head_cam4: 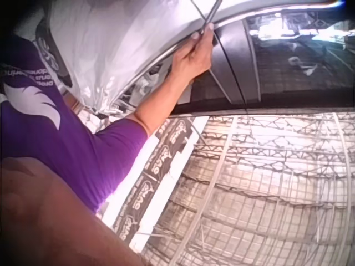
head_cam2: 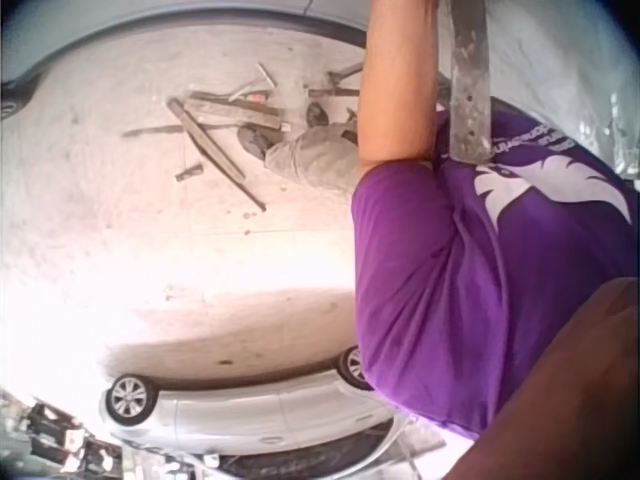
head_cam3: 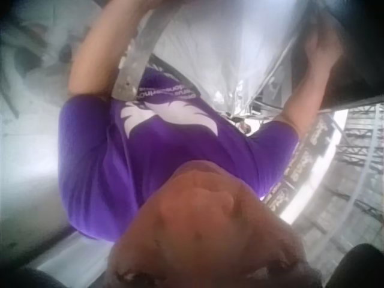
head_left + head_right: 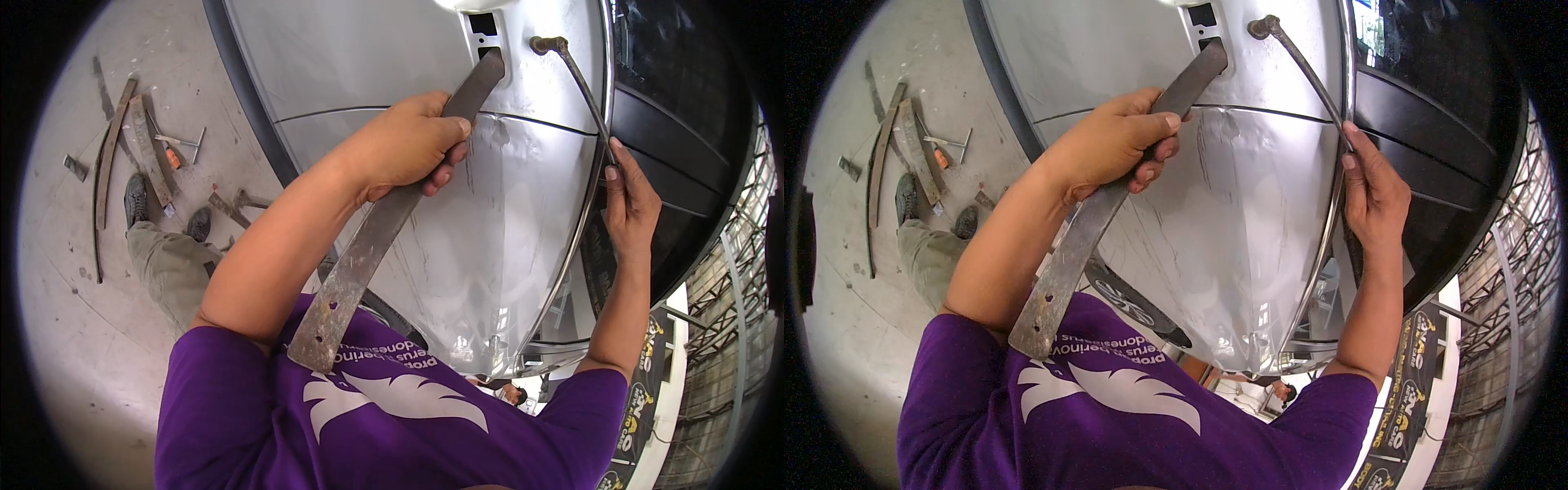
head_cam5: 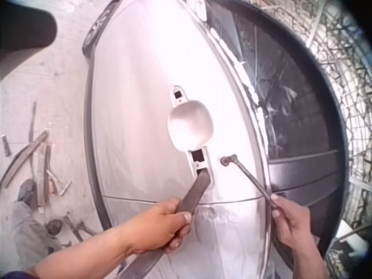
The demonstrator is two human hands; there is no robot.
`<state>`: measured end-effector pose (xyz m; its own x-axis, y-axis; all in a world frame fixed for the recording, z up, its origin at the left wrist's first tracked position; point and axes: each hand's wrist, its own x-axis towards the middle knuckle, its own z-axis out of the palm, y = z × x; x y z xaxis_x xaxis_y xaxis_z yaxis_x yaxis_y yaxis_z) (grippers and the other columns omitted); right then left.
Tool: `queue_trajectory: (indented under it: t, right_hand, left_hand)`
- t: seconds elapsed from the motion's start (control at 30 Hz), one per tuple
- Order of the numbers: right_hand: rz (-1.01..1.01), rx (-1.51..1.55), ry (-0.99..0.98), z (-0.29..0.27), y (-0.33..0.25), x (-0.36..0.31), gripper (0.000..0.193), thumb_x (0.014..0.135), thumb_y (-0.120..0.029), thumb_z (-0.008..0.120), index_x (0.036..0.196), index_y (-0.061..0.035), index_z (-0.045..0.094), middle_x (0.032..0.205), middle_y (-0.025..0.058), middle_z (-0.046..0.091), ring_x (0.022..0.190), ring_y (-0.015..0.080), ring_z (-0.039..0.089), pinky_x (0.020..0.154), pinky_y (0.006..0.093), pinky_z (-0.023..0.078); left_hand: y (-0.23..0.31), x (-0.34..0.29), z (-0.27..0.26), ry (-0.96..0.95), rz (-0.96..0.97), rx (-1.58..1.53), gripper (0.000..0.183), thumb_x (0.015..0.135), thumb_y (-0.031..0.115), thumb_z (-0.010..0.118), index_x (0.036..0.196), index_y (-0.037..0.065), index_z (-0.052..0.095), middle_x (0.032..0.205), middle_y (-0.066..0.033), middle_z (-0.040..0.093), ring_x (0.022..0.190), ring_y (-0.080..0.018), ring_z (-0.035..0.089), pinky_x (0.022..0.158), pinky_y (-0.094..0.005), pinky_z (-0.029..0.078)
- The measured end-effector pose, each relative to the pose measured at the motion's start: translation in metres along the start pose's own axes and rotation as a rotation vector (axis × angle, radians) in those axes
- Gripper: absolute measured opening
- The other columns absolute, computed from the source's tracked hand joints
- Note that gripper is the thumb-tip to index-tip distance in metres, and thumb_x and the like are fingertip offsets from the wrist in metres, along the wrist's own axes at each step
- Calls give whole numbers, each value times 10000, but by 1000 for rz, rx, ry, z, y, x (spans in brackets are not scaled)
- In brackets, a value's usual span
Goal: The person uses specialized metal bars and a hammer to push out dents from the inside and outside of a car door, then uses a T-handle tool to smooth the metal surface.
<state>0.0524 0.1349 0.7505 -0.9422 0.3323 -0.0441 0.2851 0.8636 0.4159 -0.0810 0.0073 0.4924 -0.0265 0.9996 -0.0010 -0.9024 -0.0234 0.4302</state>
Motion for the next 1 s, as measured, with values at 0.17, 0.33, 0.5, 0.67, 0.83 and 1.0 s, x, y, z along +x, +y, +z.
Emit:
queue_trajectory:
  t: [0.17,0.33,0.5,0.67,0.83,1.0]
  right_hand:
    - [30,76,15,6,4,-3,292,909,-71,598,1196,-98,650,1086,127,690,976,208,681,833,282,502]
    - [51,23,15,-4,10,-25,307,907,-41,587,1205,-95,642,1057,130,696,878,171,685,775,250,501]
    - [-153,-2,37,0,6,-16,387,862,16,604,1223,-121,632,867,103,676,661,141,617,642,261,489]
    - [-175,-61,-64,16,6,15,487,805,61,608,1226,-182,637,724,93,590,590,203,581,593,296,478]
    - [-190,-37,20,18,6,36,420,845,27,604,1203,-187,652,874,85,677,728,198,658,694,290,512]
    - [-171,3,7,6,10,36,297,904,-22,598,1187,-95,650,1093,102,691,956,165,671,840,259,496]
  left_hand:
    - [-7,5,2,21,38,27,233,953,192,471,1113,23,472,700,7,461,481,-65,418,433,-237,362]
    - [-16,7,3,46,94,53,217,952,183,470,1097,22,462,703,-4,466,481,-67,434,429,-236,367]
    - [-8,3,10,47,39,-20,235,952,195,489,1112,23,480,704,-2,470,469,-68,438,413,-222,364]
    - [-7,4,-1,11,26,-50,228,949,208,509,1090,29,499,707,-1,481,462,-70,440,406,-221,364]
    - [-13,4,-5,5,79,6,223,948,207,498,1077,25,499,707,-2,484,476,-75,451,416,-228,372]
    - [-12,4,4,46,74,36,209,954,210,476,1053,26,490,708,3,478,507,-75,455,443,-238,380]
